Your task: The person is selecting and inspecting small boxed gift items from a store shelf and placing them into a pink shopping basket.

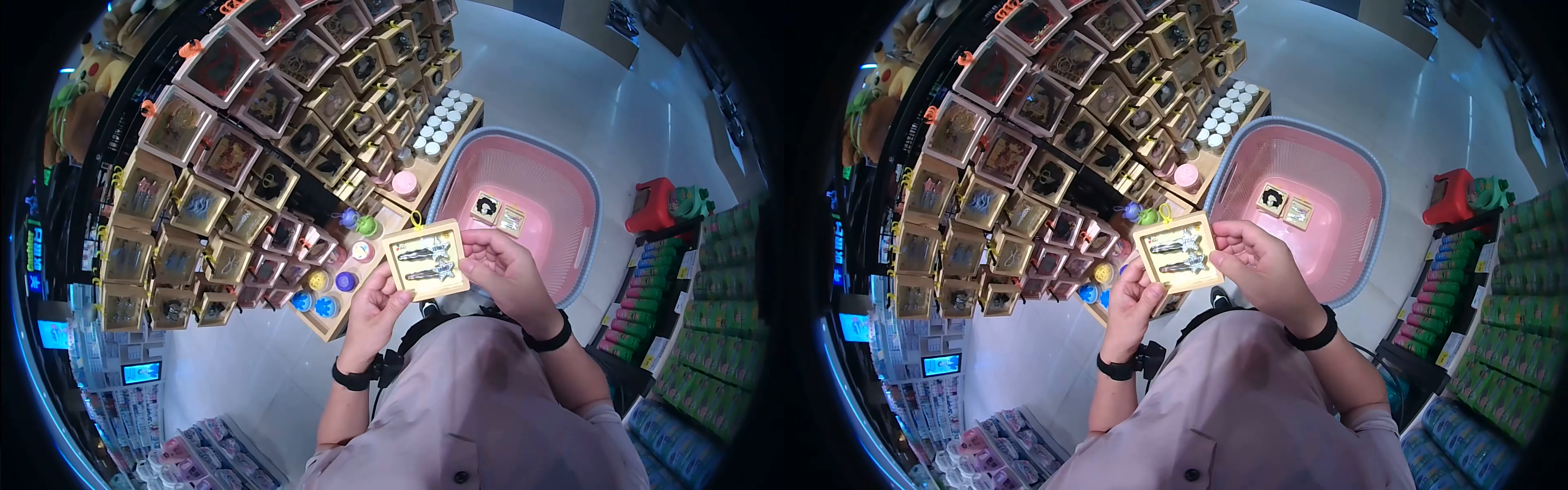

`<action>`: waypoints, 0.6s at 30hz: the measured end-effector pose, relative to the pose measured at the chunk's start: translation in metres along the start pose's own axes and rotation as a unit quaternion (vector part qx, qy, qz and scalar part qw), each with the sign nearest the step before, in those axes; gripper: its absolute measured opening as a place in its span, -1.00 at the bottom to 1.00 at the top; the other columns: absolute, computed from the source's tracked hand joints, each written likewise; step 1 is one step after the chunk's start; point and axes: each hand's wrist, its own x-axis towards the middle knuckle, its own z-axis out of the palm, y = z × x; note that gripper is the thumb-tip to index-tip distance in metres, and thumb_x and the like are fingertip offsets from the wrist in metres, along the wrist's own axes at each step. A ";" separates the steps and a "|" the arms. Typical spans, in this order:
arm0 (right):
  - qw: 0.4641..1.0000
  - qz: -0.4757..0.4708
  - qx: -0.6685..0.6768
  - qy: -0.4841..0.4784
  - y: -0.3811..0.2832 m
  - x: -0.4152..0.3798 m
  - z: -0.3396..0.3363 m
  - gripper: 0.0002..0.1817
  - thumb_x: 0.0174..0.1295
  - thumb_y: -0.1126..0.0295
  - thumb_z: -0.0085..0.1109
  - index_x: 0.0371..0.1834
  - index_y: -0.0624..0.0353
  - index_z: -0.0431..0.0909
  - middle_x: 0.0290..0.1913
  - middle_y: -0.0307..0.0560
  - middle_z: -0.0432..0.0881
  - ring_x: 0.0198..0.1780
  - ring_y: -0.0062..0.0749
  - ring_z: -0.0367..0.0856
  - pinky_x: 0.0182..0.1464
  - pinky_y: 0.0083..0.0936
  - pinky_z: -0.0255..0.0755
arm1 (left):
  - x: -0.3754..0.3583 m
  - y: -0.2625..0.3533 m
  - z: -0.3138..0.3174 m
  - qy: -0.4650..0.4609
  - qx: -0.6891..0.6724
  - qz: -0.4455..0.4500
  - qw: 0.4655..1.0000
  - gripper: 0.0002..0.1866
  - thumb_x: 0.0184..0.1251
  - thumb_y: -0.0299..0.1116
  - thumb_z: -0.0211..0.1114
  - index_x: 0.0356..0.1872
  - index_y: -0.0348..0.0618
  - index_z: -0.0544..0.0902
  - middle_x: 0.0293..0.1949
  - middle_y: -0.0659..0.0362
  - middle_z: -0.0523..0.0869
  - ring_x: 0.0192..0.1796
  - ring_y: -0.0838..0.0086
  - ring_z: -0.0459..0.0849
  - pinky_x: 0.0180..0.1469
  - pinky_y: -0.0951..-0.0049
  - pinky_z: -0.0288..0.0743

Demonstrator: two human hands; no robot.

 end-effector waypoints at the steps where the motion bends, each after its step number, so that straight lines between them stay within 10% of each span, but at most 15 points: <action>1: 1.000 0.003 0.003 -0.004 0.001 0.001 0.001 -0.61 0.44 0.55 0.22 0.29 0.40 0.48 0.07 -0.08 0.65 0.07 -0.58 0.64 0.15 -0.60 0.56 | -0.001 0.003 0.000 0.009 -0.004 0.002 1.000 -0.44 0.57 -0.46 0.25 0.48 -0.41 0.31 0.29 -0.01 0.66 0.31 0.40 0.65 0.36 0.38 0.52; 18: 0.998 0.064 -0.022 -0.017 -0.005 0.006 0.017 -0.41 0.48 0.49 0.18 0.53 0.37 0.28 -0.20 -0.26 0.63 -0.17 -0.69 0.60 -0.05 -0.64 0.51 | -0.012 0.010 -0.012 0.040 -0.036 0.023 0.998 -0.26 0.55 -0.35 0.32 0.59 -0.35 0.15 0.14 0.04 0.76 0.19 0.45 0.71 0.29 0.42 0.51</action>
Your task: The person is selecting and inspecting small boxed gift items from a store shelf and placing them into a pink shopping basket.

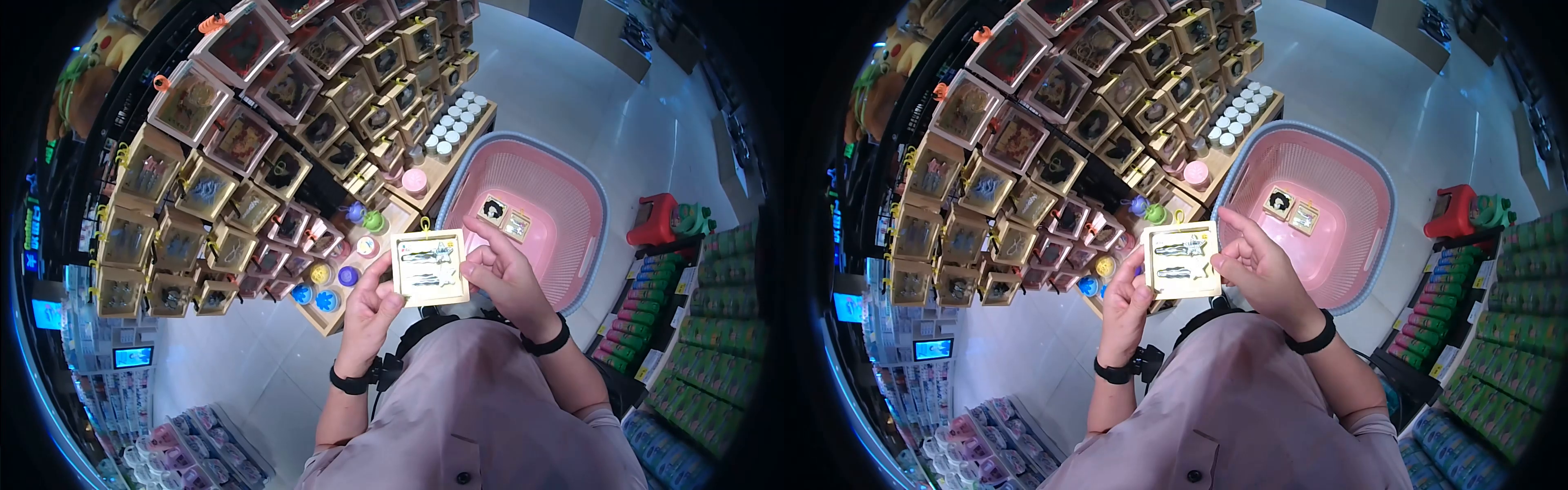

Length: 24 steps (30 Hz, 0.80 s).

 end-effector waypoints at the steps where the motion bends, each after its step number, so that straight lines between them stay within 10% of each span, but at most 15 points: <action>1: 1.000 0.001 0.002 -0.002 -0.001 0.000 0.000 -0.40 0.47 0.49 0.18 0.54 0.37 0.26 -0.22 -0.27 0.62 -0.18 -0.69 0.59 -0.07 -0.65 0.50 | 0.000 0.001 0.001 -0.013 -0.012 0.003 1.000 -0.21 0.54 -0.35 0.34 0.61 -0.33 0.10 0.14 0.03 0.76 0.19 0.45 0.72 0.29 0.41 0.50; 19: 0.996 -0.024 -0.088 0.001 0.018 0.000 -0.005 -0.50 0.44 0.50 0.24 0.41 0.35 0.41 -0.09 -0.25 0.66 -0.12 -0.74 0.58 -0.06 -0.72 0.48 | 0.001 -0.009 -0.013 -0.020 0.024 -0.069 0.997 -0.22 0.54 -0.56 0.25 0.63 -0.32 0.01 0.12 0.08 0.73 0.17 0.49 0.69 0.31 0.41 0.51; 24: 0.985 -0.057 -0.158 0.032 0.019 0.001 -0.003 -0.50 0.38 0.54 0.29 0.38 0.35 0.46 0.00 -0.16 0.66 -0.09 -0.65 0.58 -0.01 -0.67 0.48 | 0.004 -0.026 -0.025 0.011 0.030 -0.041 0.999 -0.61 0.57 -0.55 0.22 0.33 -0.35 0.42 0.11 0.09 0.72 0.13 0.54 0.71 0.22 0.51 0.58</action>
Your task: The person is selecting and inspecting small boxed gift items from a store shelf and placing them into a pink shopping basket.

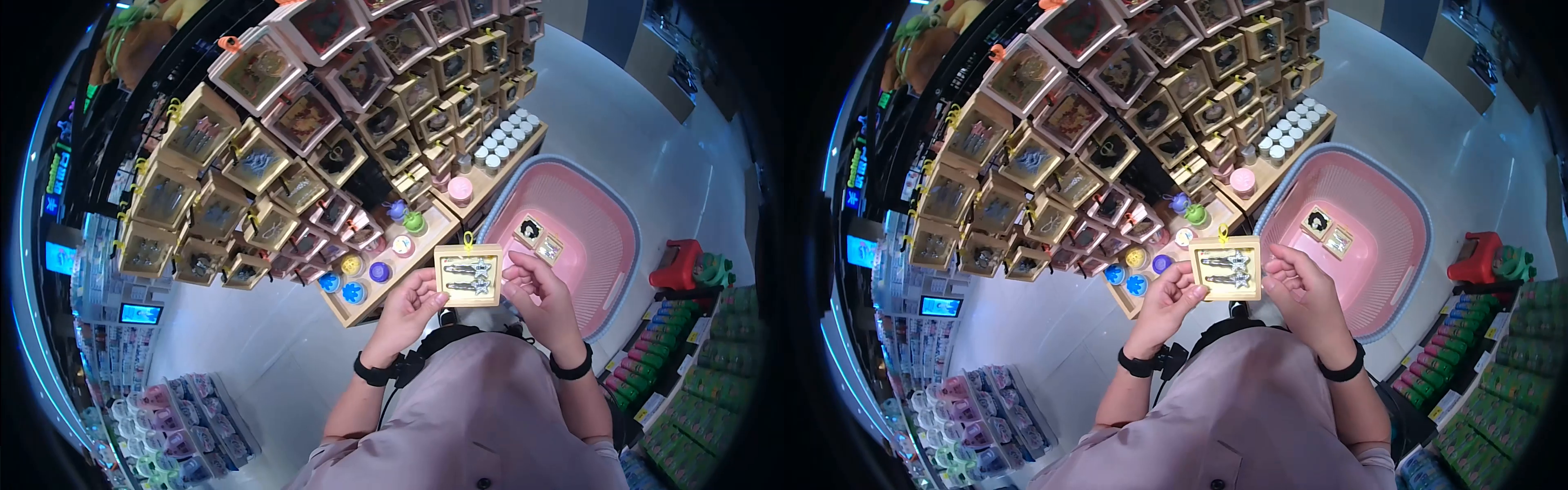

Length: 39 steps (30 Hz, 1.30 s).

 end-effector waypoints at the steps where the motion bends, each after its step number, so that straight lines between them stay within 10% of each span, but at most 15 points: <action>1: 1.000 -0.003 -0.011 0.008 0.000 0.000 -0.001 -0.51 0.38 0.55 0.29 0.37 0.36 0.47 0.00 -0.15 0.66 -0.08 -0.64 0.58 0.00 -0.66 0.48 | 0.001 -0.002 -0.002 0.025 -0.003 -0.002 1.000 -0.62 0.57 -0.54 0.22 0.32 -0.35 0.42 0.10 0.09 0.72 0.11 0.55 0.71 0.19 0.52 0.61; 28: 0.996 0.071 -0.030 -0.038 0.017 -0.021 0.002 -0.62 0.45 0.46 0.26 0.28 0.35 0.55 -0.04 -0.20 0.71 -0.04 -0.65 0.59 0.05 -0.64 0.48 | 0.070 -0.028 -0.124 0.279 0.073 0.072 0.955 -0.76 0.58 -0.56 0.16 0.18 -0.30 0.48 -0.02 0.08 0.76 -0.03 0.51 0.75 0.01 0.48 0.68; 39: 0.995 0.067 -0.047 -0.059 0.021 -0.019 0.005 -0.66 0.49 0.45 0.22 0.26 0.30 0.54 -0.04 -0.24 0.71 -0.01 -0.64 0.61 0.08 -0.59 0.49 | 0.102 -0.039 -0.148 0.300 0.037 0.067 0.951 -0.81 0.59 -0.54 0.17 0.11 -0.26 0.47 -0.23 0.15 0.74 -0.39 0.58 0.68 -0.46 0.58 0.52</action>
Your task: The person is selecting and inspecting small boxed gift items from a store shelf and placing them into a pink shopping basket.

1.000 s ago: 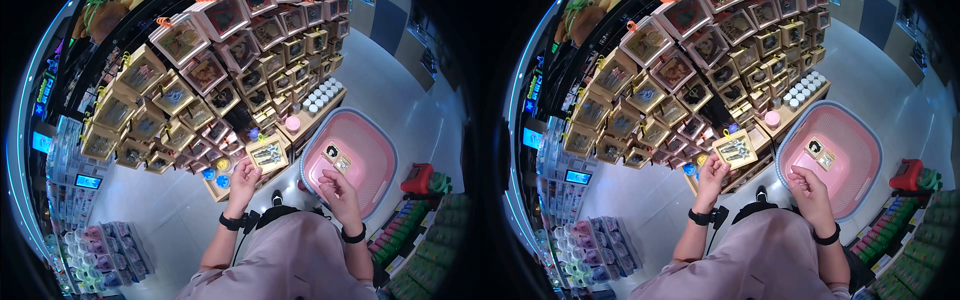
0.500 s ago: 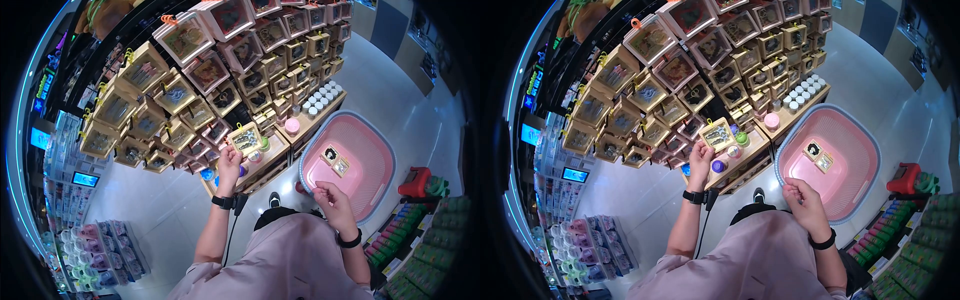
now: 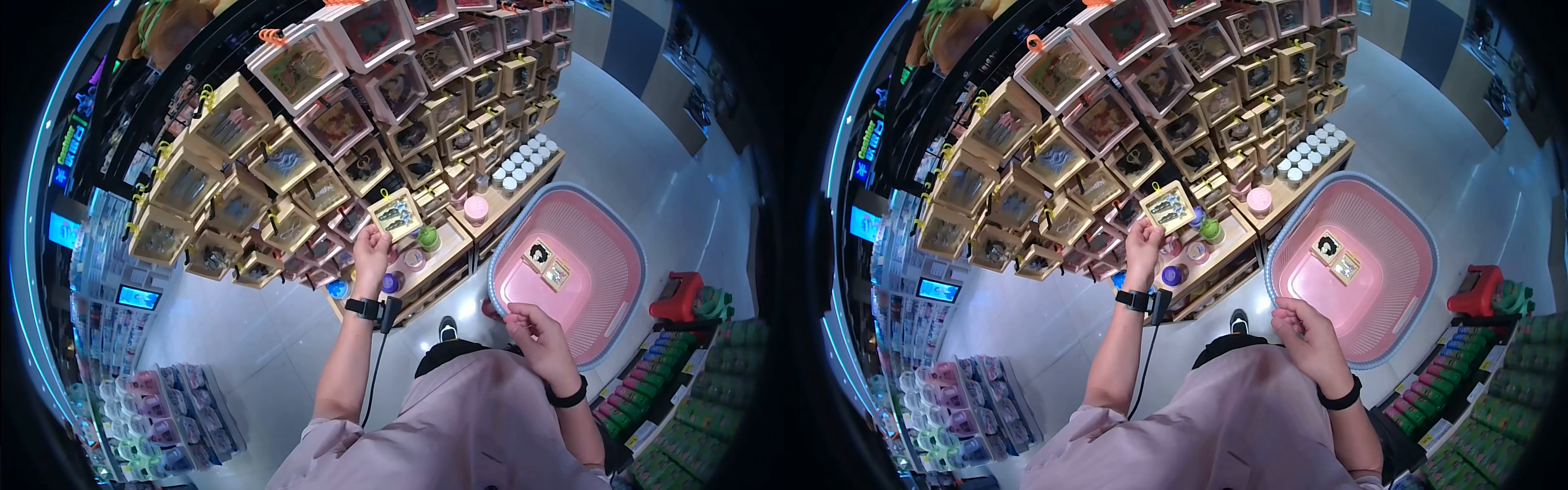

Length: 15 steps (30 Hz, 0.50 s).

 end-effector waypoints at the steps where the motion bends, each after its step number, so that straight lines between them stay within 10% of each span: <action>1: 1.000 -0.002 0.001 0.000 0.000 0.000 0.000 -0.66 0.49 0.46 0.22 0.26 0.31 0.54 -0.04 -0.24 0.71 -0.01 -0.64 0.62 0.08 -0.60 0.49 | 0.001 -0.001 0.001 0.006 0.003 -0.003 1.000 -0.81 0.59 -0.53 0.17 0.12 -0.26 0.46 -0.24 0.16 0.73 -0.39 0.57 0.68 -0.47 0.59 0.50; 15: 1.000 0.007 -0.015 -0.012 0.002 0.010 0.002 -0.67 0.48 0.48 0.21 0.26 0.26 0.55 -0.04 -0.22 0.71 0.00 -0.62 0.63 0.05 -0.61 0.49 | 0.037 -0.023 0.008 0.065 0.001 0.007 0.998 -0.77 0.59 -0.49 0.20 0.15 -0.26 0.44 -0.19 0.17 0.74 -0.26 0.55 0.76 -0.34 0.58 0.62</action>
